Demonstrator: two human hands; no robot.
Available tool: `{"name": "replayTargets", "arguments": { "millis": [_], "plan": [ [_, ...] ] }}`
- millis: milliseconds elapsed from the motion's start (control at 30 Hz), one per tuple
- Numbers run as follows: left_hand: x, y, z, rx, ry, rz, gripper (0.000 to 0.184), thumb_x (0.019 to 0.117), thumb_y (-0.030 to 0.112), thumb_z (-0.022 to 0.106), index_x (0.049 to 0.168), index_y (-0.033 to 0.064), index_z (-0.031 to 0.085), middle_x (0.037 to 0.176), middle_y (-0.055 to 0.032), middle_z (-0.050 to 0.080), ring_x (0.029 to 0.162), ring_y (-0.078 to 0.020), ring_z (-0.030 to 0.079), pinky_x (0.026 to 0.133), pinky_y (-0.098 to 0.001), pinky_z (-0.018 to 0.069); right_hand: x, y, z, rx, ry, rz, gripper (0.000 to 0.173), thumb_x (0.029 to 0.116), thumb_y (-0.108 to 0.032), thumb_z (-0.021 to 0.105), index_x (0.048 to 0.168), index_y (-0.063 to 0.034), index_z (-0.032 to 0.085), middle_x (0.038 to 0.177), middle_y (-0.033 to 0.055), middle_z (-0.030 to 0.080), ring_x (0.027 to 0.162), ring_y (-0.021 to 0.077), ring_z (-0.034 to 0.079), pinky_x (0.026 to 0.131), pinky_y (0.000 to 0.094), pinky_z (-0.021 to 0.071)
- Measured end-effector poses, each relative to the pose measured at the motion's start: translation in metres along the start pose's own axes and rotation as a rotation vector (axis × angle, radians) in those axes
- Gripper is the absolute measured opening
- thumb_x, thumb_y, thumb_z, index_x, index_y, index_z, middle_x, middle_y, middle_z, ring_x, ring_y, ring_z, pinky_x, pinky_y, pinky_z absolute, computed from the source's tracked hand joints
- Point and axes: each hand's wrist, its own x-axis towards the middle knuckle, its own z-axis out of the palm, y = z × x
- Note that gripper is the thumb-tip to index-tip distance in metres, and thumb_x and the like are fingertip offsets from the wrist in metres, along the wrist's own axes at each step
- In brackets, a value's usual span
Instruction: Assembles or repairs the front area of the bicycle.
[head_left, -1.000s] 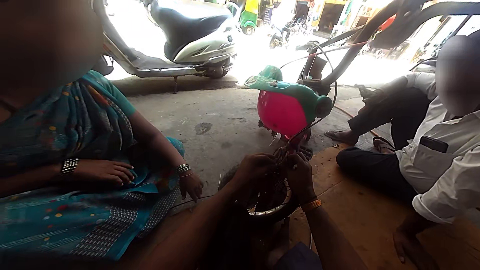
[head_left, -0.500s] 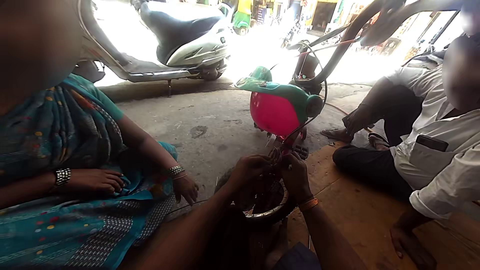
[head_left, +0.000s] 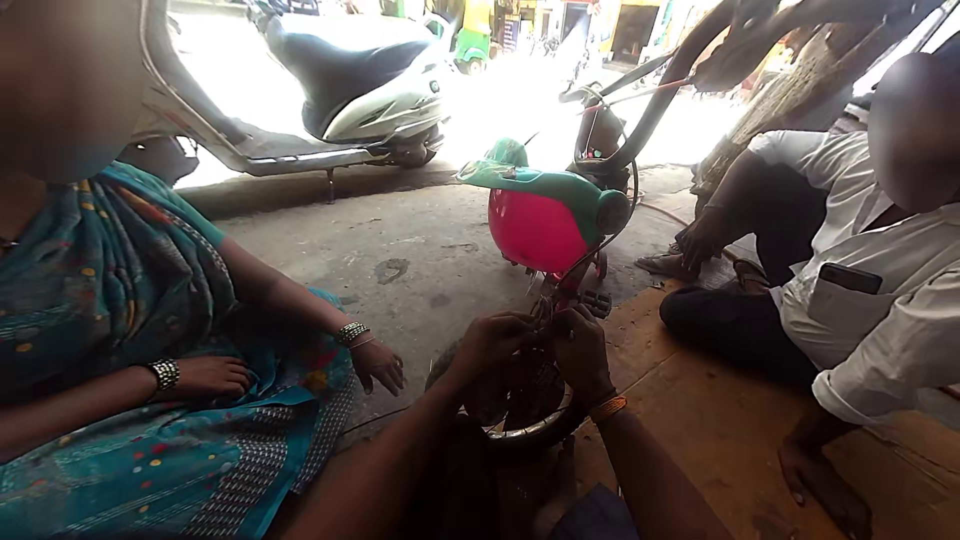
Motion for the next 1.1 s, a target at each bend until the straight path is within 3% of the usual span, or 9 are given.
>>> {"name": "replayTargets", "arguments": {
  "millis": [267, 333, 367, 433, 533, 633, 767, 900, 1100],
  "plan": [
    [0.007, 0.002, -0.009, -0.093, -0.075, -0.047, 0.018, 0.0921, 0.023, 0.078, 0.108, 0.0154, 0.079, 0.129, 0.0043, 0.070, 0.109, -0.0076, 0.070, 0.094, -0.0320, 0.0605, 0.008, -0.015, -0.010, -0.065, -0.036, 0.069, 0.009, 0.0957, -0.014, 0.071, 0.102, -0.0071, 0.074, 0.099, 0.0074, 0.069, 0.081, 0.0165, 0.068, 0.070, 0.0355, 0.0596],
    [0.019, 0.004, -0.018, 0.029, -0.157, -0.071, 0.051, 0.0858, 0.030, 0.085, 0.131, 0.0151, 0.067, 0.143, -0.0015, 0.061, 0.120, -0.0142, 0.065, 0.101, -0.0379, 0.0561, 0.010, -0.017, -0.008, -0.078, -0.034, 0.135, 0.009, 0.0957, -0.015, 0.070, 0.101, -0.0077, 0.074, 0.097, 0.0074, 0.069, 0.080, 0.0182, 0.068, 0.070, 0.0394, 0.0594],
    [0.027, 0.006, -0.023, 0.116, -0.246, -0.111, 0.074, 0.0828, 0.037, 0.087, 0.146, 0.0149, 0.055, 0.153, -0.0055, 0.051, 0.134, -0.0207, 0.055, 0.110, -0.0448, 0.0475, 0.011, -0.018, -0.006, -0.084, -0.046, 0.173, 0.010, 0.0958, -0.016, 0.070, 0.100, -0.0082, 0.074, 0.097, 0.0073, 0.070, 0.080, 0.0189, 0.068, 0.070, 0.0413, 0.0592],
    [0.045, 0.004, -0.026, 0.215, -0.443, -0.223, 0.101, 0.0782, 0.047, 0.088, 0.159, 0.0174, 0.035, 0.157, -0.0103, 0.046, 0.141, -0.0262, 0.048, 0.115, -0.0508, 0.0411, 0.014, -0.020, -0.005, -0.104, -0.069, 0.239, 0.010, 0.0955, -0.018, 0.068, 0.098, -0.0094, 0.074, 0.095, 0.0060, 0.069, 0.080, 0.0191, 0.067, 0.071, 0.0423, 0.0586],
    [0.062, 0.001, -0.029, 0.198, -0.652, -0.369, 0.091, 0.0804, 0.053, 0.084, 0.155, 0.0208, 0.043, 0.137, -0.0104, 0.063, 0.123, -0.0238, 0.063, 0.105, -0.0507, 0.0497, 0.020, -0.025, -0.006, -0.107, -0.125, 0.335, 0.014, 0.0966, -0.022, 0.068, 0.099, -0.0094, 0.074, 0.097, 0.0055, 0.069, 0.084, 0.0187, 0.067, 0.077, 0.0418, 0.0581],
    [0.071, 0.001, -0.029, 0.130, -0.713, -0.461, 0.086, 0.0797, 0.050, 0.086, 0.150, 0.0222, 0.046, 0.127, -0.0094, 0.068, 0.110, -0.0211, 0.068, 0.098, -0.0468, 0.0541, 0.019, -0.024, -0.008, -0.065, -0.126, 0.385, 0.015, 0.0971, -0.023, 0.068, 0.102, -0.0105, 0.074, 0.097, 0.0049, 0.070, 0.085, 0.0173, 0.068, 0.079, 0.0402, 0.0583],
    [0.080, -0.006, -0.028, 0.102, -0.792, -0.451, 0.101, 0.0828, 0.046, 0.084, 0.161, 0.0178, 0.028, 0.142, -0.0127, 0.058, 0.120, -0.0256, 0.062, 0.103, -0.0498, 0.0503, 0.014, -0.024, -0.011, -0.050, -0.172, 0.417, 0.018, 0.0982, -0.025, 0.067, 0.110, -0.0136, 0.074, 0.101, 0.0042, 0.071, 0.087, 0.0155, 0.068, 0.080, 0.0381, 0.0583],
    [0.083, 0.001, -0.025, 0.095, -0.807, -0.406, 0.069, 0.0870, 0.036, 0.082, 0.145, 0.0136, 0.052, 0.126, -0.0124, 0.066, 0.111, -0.0236, 0.066, 0.098, -0.0481, 0.0528, 0.011, -0.027, -0.015, -0.042, -0.159, 0.426, 0.020, 0.0989, -0.023, 0.067, 0.115, -0.0113, 0.072, 0.103, 0.0068, 0.070, 0.085, 0.0185, 0.068, 0.079, 0.0405, 0.0584],
    [0.069, 0.009, -0.018, 0.236, -0.745, -0.344, 0.061, 0.0829, 0.045, 0.084, 0.131, 0.0148, 0.063, 0.108, -0.0077, 0.071, 0.098, -0.0214, 0.069, 0.091, -0.0496, 0.0553, -0.022, -0.033, -0.012, -0.166, -0.096, 0.474, 0.026, 0.0943, -0.031, 0.070, 0.113, -0.0126, 0.072, 0.097, 0.0046, 0.072, 0.084, 0.0197, 0.070, 0.077, 0.0460, 0.0591]
  ]
}}
